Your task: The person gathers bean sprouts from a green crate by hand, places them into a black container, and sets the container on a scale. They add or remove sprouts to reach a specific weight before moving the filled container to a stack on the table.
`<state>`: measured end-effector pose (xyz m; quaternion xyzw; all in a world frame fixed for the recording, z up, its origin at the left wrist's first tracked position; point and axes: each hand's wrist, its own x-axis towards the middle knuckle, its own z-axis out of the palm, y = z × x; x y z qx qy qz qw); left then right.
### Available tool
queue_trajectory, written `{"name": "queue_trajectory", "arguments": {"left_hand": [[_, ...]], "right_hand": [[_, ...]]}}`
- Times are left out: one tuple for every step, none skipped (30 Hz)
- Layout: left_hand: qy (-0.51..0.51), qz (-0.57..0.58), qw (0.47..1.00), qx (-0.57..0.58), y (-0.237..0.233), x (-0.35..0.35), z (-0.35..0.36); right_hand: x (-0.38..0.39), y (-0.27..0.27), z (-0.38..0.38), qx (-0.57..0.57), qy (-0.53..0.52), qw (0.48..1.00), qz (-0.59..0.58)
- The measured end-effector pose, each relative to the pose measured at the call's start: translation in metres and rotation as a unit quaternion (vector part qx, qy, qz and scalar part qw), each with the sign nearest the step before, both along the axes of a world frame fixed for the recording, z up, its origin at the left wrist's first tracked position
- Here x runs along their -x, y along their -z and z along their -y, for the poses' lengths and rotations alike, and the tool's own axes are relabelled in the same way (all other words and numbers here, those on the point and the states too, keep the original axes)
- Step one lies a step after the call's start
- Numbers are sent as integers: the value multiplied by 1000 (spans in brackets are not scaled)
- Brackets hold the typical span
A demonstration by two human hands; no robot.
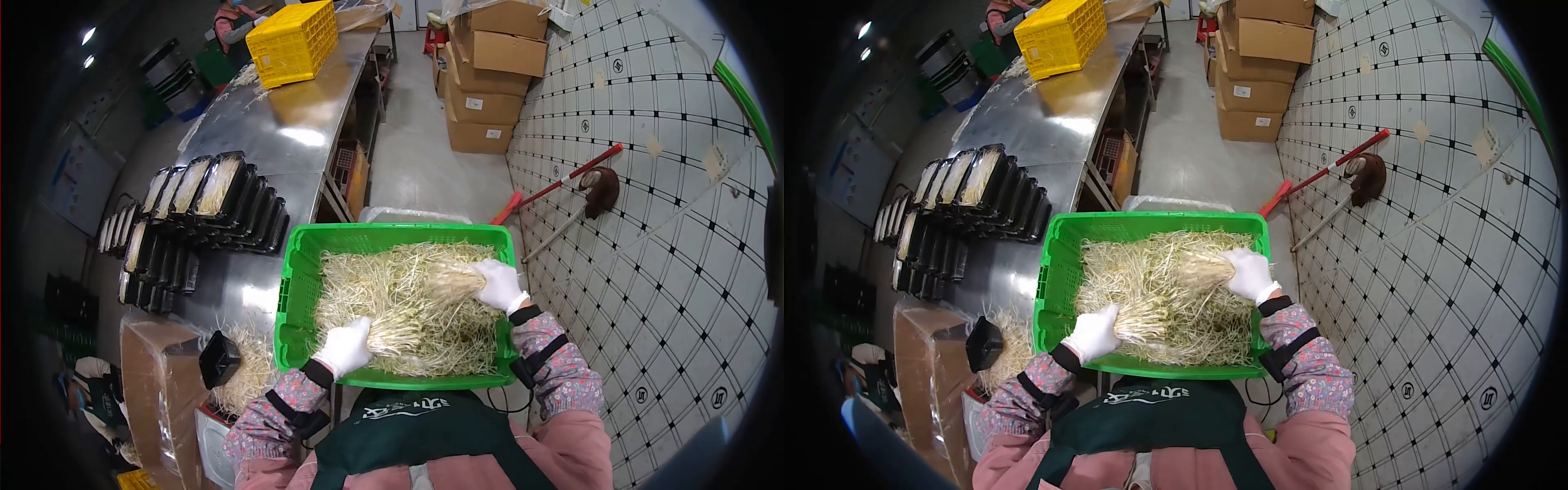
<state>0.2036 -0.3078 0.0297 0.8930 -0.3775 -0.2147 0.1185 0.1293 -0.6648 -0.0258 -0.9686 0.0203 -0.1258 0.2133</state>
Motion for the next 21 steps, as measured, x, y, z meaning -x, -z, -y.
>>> {"name": "queue_trajectory", "arguments": {"left_hand": [[4,12,1000,-2,6,1,-2],[4,4,1000,-6,14,8,0],[55,39,998,19,15,11,12],[105,77,991,44,13,13,28],[128,82,988,17,10,18,43],[155,81,985,-12,12,23,54],[177,58,982,-26,9,22,65],[199,35,979,-40,4,17,73],[200,35,978,-40,6,9,78],[158,-9,987,11,12,-2,82],[114,-52,990,63,20,-13,88],[114,-17,981,157,32,-29,91],[108,30,981,158,42,-41,96],[104,77,979,157,52,-47,101],[107,76,979,159,58,-49,105],[106,54,989,93,63,-51,111],[105,33,994,25,68,-53,118],[108,33,993,27,72,-55,125],[67,-33,997,-20,76,-57,131],[26,-99,992,-69,81,-57,136],[-4,-67,996,-50,85,-52,138]], "right_hand": [[-8,-15,-1,-4,-6,1000,20],[-16,-27,-8,-10,-10,999,37],[-25,-32,-15,-3,-17,1000,23],[-33,-32,-27,-13,-20,999,32],[-40,-22,-36,-8,-29,1000,2],[-46,-8,-43,-3,-39,999,-29],[-47,3,-51,23,-63,995,-78],[-45,14,-55,49,-88,987,-126],[-42,27,-55,45,-122,972,-195],[-36,27,-54,43,-119,972,-196],[-32,26,-52,42,-114,971,-208],[-28,24,-47,43,-109,969,-219],[-27,23,-38,21,-108,964,-243],[-23,22,-34,22,-105,963,-245],[-20,19,-29,22,-94,958,-270],[-18,17,-25,23,-83,952,-292],[-12,16,-29,62,-71,958,-271],[-8,24,-29,63,-67,958,-271],[-6,36,-28,22,-64,968,-243],[-3,49,-27,-20,-61,975,-213],[-1,51,-29,-26,-23,980,-195]]}}
